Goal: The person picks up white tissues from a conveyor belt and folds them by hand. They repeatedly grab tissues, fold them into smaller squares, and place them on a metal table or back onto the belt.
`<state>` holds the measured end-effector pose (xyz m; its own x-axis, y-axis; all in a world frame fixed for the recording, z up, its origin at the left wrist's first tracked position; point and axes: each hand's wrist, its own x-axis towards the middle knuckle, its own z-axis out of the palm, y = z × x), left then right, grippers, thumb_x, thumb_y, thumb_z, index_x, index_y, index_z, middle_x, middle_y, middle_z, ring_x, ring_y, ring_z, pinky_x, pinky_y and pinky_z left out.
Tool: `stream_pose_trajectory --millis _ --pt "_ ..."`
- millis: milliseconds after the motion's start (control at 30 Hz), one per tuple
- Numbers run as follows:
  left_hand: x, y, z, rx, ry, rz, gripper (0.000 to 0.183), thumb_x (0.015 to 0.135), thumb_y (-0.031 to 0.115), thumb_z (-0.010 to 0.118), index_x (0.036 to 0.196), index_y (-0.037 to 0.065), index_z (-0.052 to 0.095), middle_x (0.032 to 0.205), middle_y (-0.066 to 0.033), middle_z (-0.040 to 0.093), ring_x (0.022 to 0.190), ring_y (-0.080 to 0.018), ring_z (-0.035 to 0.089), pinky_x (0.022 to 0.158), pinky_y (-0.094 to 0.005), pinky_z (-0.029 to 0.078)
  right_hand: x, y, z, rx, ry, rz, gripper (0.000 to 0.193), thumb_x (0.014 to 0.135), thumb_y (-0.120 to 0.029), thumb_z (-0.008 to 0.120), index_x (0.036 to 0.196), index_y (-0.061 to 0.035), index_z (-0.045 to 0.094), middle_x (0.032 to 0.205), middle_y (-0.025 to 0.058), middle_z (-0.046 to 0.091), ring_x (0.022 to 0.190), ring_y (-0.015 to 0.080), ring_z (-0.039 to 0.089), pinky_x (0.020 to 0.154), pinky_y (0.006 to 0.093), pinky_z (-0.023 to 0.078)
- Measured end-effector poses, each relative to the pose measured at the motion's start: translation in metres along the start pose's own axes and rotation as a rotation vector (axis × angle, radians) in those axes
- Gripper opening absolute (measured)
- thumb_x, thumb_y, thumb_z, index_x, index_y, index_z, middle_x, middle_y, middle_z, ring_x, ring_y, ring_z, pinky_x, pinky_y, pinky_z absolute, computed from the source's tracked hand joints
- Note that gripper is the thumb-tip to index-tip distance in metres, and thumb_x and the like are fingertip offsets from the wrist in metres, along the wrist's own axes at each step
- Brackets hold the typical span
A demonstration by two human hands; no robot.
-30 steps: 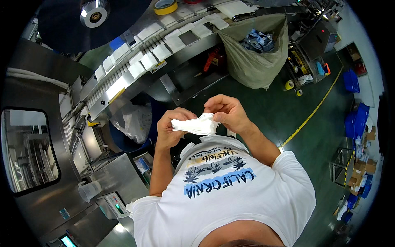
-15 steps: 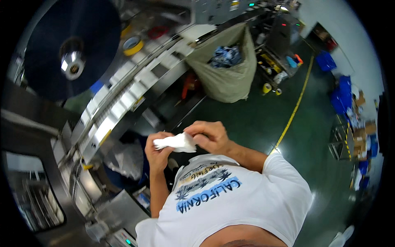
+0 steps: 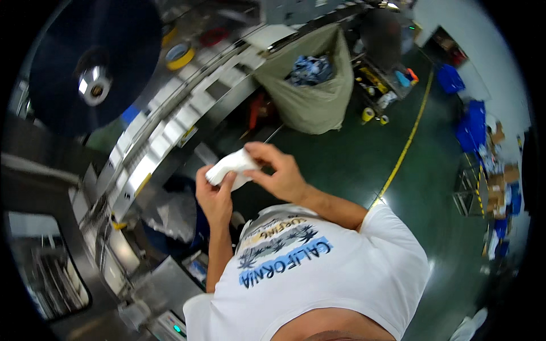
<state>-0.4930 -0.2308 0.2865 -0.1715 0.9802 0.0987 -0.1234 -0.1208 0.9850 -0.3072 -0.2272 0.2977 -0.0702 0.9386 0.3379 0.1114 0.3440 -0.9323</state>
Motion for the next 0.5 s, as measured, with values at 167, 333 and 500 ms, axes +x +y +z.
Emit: stream_pose_trajectory --millis 167,333,500 --pt "-0.007 0.004 -0.005 -0.024 -0.056 0.002 0.031 0.090 0.003 0.081 0.113 0.003 0.059 0.102 -0.0026 0.068 0.091 -0.0081 0.064 0.079 -0.0234 0.052 0.001 -0.005 -0.002 0.297 -0.134 0.223 0.062 0.090 -0.004 0.079 0.145 0.0007 0.050 0.128 0.0145 0.068 0.117 0.0174 0.065 0.101 0.0319 0.053" --pt "-0.014 0.013 -0.003 0.083 -0.018 0.002 0.034 0.090 0.007 0.082 0.114 0.002 0.059 0.102 -0.0060 0.071 0.092 -0.0092 0.065 0.080 -0.0244 0.054 0.001 -0.010 0.000 0.073 -0.164 0.204 0.054 0.091 -0.006 0.079 0.138 0.0023 0.054 0.124 0.0151 0.070 0.113 0.0170 0.067 0.098 0.0312 0.054" --pt "-0.014 0.014 -0.009 -0.108 -0.072 -0.046 0.030 0.097 0.015 0.077 0.118 0.000 0.061 0.102 -0.0065 0.072 0.089 -0.0088 0.066 0.078 -0.0230 0.053 -0.001 -0.002 0.002 0.255 -0.113 0.204 0.040 0.095 -0.007 0.076 0.129 0.0011 0.056 0.113 0.0109 0.072 0.103 0.0136 0.068 0.090 0.0286 0.056"
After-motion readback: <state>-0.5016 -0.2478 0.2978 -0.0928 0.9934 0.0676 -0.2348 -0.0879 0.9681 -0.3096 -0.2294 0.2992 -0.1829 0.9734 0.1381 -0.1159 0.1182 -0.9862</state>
